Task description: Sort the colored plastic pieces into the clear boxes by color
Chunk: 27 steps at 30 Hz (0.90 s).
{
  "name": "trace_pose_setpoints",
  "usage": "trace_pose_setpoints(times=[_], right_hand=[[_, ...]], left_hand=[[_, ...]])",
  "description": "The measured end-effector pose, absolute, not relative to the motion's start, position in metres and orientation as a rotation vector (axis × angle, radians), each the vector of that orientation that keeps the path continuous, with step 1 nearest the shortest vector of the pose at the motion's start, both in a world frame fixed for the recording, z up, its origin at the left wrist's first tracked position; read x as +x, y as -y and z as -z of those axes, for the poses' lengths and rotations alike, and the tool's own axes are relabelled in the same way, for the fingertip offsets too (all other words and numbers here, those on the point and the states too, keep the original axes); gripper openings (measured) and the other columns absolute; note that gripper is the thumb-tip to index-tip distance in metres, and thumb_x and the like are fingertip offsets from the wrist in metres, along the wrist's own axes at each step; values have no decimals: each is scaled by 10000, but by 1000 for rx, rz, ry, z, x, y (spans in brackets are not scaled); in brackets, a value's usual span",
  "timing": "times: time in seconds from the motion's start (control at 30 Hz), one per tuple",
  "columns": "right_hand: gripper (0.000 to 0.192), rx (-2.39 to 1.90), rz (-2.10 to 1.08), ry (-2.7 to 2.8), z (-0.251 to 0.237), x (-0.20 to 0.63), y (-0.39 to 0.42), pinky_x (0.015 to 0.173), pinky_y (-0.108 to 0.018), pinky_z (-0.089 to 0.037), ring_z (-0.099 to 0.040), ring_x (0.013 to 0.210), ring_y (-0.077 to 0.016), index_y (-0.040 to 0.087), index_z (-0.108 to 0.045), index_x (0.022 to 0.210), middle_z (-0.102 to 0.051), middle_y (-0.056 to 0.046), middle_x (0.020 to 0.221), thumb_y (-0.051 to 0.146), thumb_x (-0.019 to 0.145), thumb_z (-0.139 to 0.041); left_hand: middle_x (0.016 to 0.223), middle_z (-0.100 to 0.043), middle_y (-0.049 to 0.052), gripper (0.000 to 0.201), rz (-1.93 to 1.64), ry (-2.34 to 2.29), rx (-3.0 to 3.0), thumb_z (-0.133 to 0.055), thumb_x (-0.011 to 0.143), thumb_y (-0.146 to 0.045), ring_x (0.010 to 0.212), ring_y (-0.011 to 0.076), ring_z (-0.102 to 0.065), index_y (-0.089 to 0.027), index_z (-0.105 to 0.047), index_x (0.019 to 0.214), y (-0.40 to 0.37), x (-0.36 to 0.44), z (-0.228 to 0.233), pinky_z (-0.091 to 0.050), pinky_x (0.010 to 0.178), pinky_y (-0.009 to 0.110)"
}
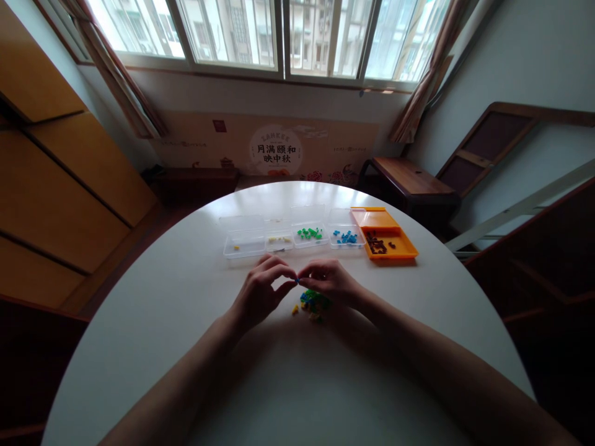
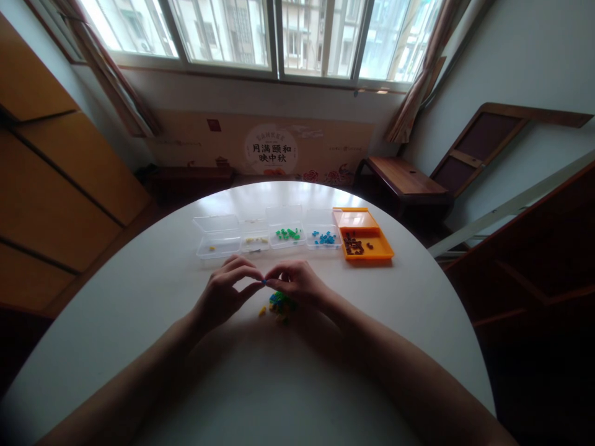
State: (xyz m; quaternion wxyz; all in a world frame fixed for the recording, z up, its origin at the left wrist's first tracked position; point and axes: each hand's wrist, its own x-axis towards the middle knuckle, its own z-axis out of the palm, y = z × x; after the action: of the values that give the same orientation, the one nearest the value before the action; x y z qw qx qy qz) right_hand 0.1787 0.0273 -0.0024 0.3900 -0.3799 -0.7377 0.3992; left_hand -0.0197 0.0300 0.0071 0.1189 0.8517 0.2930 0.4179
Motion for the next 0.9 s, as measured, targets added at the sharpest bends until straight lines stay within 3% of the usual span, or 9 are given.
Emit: trace_pose_setpoints(times=[0.33, 0.53, 0.7, 0.9], right_hand=[[105, -902, -940, 1948, 1, 179, -28, 541, -191, -374, -448, 578, -72, 171, -700, 830, -606, 9, 722, 263, 785, -677], [84, -1029, -567, 2008, 1, 194, -38, 599, -219, -413, -504, 594, -90, 188, -693, 841, -637, -3, 758, 256, 802, -666], [95, -1344, -169, 1751, 3, 227, -60, 625, -252, -429, -520, 586, -117, 180, -700, 841, -660, -19, 764, 248, 793, -655], [188, -1449, -69, 1596, 9, 253, -78, 640, -274, -449, -525, 577, -134, 164, -712, 914, -675, -36, 784, 275, 803, -608]], left_hand=[[757, -602, 20, 68, -1255, -832, 2523, -649, 824, -186, 754, 148, -537, -190, -638, 756, -30, -18, -5, -466, 679, 272], [814, -617, 36, 19, -1190, -914, 2536, -639, 826, -188, 798, 167, -548, -188, -636, 844, -32, -20, -1, -477, 727, 313], [814, -627, 39, 8, -1098, -900, 2569, -639, 816, -188, 802, 176, -550, -191, -633, 813, -32, -21, 1, -483, 735, 328], [853, -642, 48, 23, -1002, -916, 2579, -656, 795, -188, 830, 189, -564, -194, -646, 815, -29, -21, -1, -494, 759, 351]])
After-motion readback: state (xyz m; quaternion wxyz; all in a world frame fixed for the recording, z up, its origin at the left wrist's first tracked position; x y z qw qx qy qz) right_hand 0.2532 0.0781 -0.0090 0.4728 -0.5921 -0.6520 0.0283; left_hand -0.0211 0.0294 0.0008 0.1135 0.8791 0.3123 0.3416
